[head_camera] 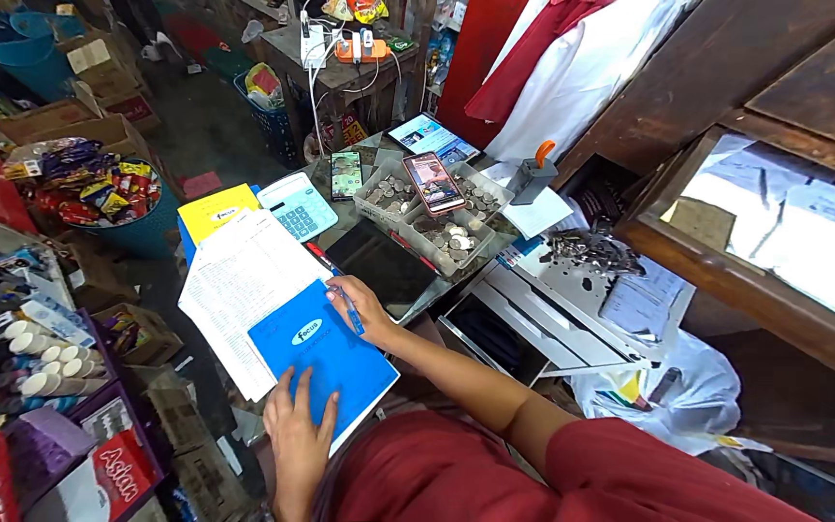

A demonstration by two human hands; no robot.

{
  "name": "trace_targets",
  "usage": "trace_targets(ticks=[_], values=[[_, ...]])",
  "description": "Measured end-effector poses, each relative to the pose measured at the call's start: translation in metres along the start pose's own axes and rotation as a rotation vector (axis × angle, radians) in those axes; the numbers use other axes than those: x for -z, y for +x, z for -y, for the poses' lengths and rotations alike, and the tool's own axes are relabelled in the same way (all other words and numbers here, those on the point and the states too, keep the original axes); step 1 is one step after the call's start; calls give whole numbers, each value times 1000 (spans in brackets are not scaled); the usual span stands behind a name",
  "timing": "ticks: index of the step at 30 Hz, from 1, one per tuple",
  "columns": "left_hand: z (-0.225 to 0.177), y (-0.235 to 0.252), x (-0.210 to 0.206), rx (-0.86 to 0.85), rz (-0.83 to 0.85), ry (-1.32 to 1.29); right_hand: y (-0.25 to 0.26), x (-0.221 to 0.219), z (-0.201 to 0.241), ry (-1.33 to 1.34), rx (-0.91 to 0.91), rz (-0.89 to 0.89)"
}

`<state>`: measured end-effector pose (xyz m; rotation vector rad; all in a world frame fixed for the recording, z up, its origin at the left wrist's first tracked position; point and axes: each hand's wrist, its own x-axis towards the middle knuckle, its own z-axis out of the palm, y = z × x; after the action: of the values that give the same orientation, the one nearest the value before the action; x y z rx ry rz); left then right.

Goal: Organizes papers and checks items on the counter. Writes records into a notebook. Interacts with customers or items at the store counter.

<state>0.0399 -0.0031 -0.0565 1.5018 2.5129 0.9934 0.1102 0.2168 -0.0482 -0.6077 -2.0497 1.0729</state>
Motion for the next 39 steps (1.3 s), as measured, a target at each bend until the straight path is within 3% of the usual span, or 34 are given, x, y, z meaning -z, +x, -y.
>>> trace_targets(ticks=[39], values=[[3, -1, -2, -25, -15, 5, 1, 1, 1, -15, 0, 17]])
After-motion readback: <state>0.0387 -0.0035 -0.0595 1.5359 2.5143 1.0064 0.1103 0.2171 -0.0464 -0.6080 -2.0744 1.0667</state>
